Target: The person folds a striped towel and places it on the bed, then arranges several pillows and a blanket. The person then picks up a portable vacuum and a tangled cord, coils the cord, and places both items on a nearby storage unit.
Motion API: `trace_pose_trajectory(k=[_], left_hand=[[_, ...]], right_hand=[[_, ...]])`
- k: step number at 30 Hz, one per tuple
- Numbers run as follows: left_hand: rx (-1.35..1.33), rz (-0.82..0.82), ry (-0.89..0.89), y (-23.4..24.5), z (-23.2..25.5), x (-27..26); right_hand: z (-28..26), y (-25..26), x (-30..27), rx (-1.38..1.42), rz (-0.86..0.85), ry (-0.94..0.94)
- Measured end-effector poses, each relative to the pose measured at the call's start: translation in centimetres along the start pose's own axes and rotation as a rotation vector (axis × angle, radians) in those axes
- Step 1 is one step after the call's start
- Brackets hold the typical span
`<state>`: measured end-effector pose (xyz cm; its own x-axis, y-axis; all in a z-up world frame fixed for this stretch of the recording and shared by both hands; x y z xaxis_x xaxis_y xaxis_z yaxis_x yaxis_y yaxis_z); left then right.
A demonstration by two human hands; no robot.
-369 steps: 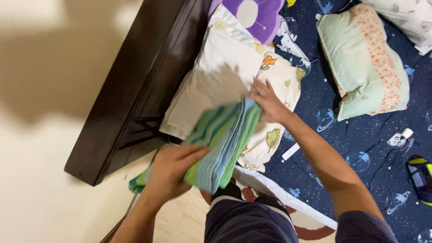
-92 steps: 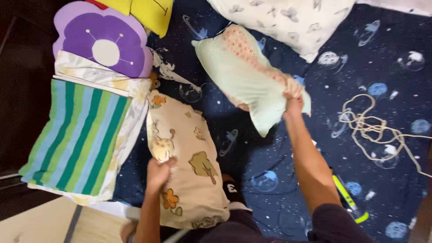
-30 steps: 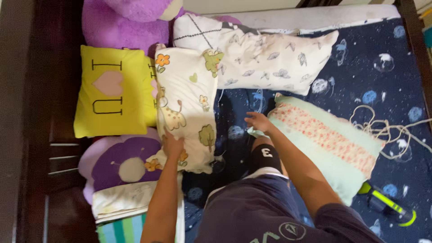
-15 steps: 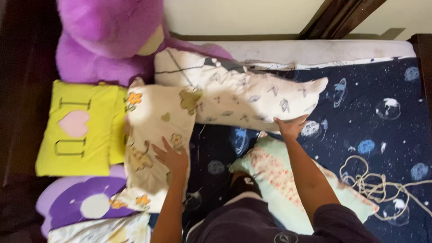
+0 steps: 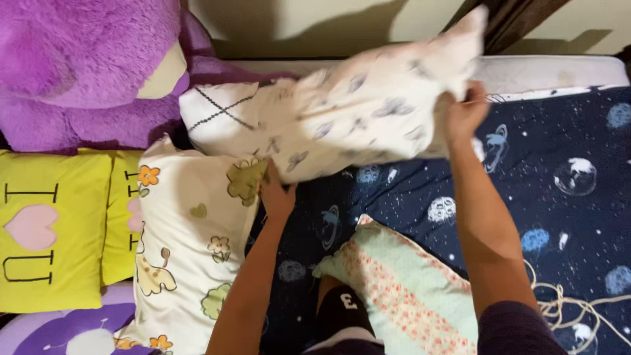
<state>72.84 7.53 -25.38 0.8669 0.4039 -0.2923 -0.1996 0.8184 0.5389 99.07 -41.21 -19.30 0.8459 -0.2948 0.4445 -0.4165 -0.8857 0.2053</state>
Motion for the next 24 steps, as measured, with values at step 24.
trace_pose_trajectory(k=[24], left_hand=[[0.537,0.146,-0.295,6.4,0.9,20.1]], right_hand=[[3.4,-5.5,-6.8,-0.929,-0.217,0.006]])
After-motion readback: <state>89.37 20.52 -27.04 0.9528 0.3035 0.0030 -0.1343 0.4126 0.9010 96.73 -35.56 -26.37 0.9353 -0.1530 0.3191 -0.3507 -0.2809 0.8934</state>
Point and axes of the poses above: each hand's wrist, its own x-axis towards the middle knuckle, its own y-axis out of the back of the hand, z = x × y, the point moved 7 cm from there along x, towards the middle knuckle, and after that the axes turned 13 degrees about -x, right-handed, at the moved point
